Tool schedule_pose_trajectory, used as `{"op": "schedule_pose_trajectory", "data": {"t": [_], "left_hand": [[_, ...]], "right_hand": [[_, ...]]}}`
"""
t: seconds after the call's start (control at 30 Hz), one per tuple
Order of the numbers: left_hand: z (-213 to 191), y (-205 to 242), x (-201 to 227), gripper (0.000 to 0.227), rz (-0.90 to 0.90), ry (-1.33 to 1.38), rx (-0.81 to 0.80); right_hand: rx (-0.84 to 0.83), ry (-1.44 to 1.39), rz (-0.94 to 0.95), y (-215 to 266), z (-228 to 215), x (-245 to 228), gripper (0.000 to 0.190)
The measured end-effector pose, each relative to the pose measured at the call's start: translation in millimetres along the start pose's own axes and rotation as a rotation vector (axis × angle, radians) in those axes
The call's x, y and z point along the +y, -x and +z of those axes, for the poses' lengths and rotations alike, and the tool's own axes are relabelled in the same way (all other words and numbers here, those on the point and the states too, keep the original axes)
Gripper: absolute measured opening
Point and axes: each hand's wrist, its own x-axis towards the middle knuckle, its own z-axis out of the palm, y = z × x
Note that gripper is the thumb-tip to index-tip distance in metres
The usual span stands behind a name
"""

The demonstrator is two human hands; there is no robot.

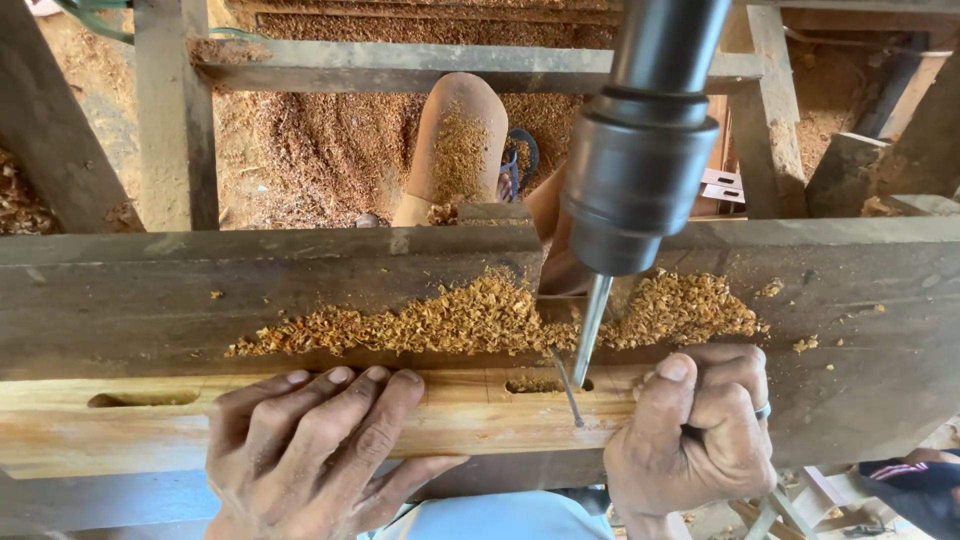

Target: The person uses a drill press to bore a series of overlapping holes into a rectangular wooden block, forming elongated slots. They hold the block with both hands, reposition it between passes, and clear wood shavings as the drill bit advances.

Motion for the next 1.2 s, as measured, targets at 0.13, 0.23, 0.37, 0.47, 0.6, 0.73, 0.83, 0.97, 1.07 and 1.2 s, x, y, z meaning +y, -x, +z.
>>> {"op": "schedule_pose_trajectory", "data": {"t": [0.13,0.23,0.37,0.47,0.6,0.73,0.83,0.97,1.07,1.2], "left_hand": [[2,1,-1,0.057,0.020,-0.006,-0.014],[3,-3,-1,0.057,0.025,0.002,-0.007],[4,-2,-2,0.058,0.031,-0.005,0.011],[4,-2,-3,0.058,0.038,-0.007,-0.008],[3,-1,-1,0.057,0.009,-0.015,-0.041],[2,-5,-1,0.056,0.019,-0.010,-0.018],[1,-4,-1,0.055,0.019,-0.017,-0.010],[2,-5,0,0.055,0.004,-0.011,-0.004],[3,-6,-3,0.055,0.021,-0.009,0.006],[1,-10,-5,0.055,0.058,-0.022,0.009]], "right_hand": [[0.012,0.014,0.024,2,0,3,0.043],[0.016,0.019,0.035,1,0,3,0.042],[0.011,0.025,0.035,-1,0,2,0.040],[0.015,0.024,0.036,-1,2,2,0.041],[0.020,0.026,0.043,-3,1,3,0.043],[0.021,0.022,0.061,-3,2,0,0.044],[0.027,0.001,0.050,-3,3,0,0.045],[0.021,-0.008,0.037,-4,2,0,0.043],[0.032,-0.003,0.043,-5,4,0,0.044],[0.036,0.018,0.062,-8,6,-3,0.043]]}}
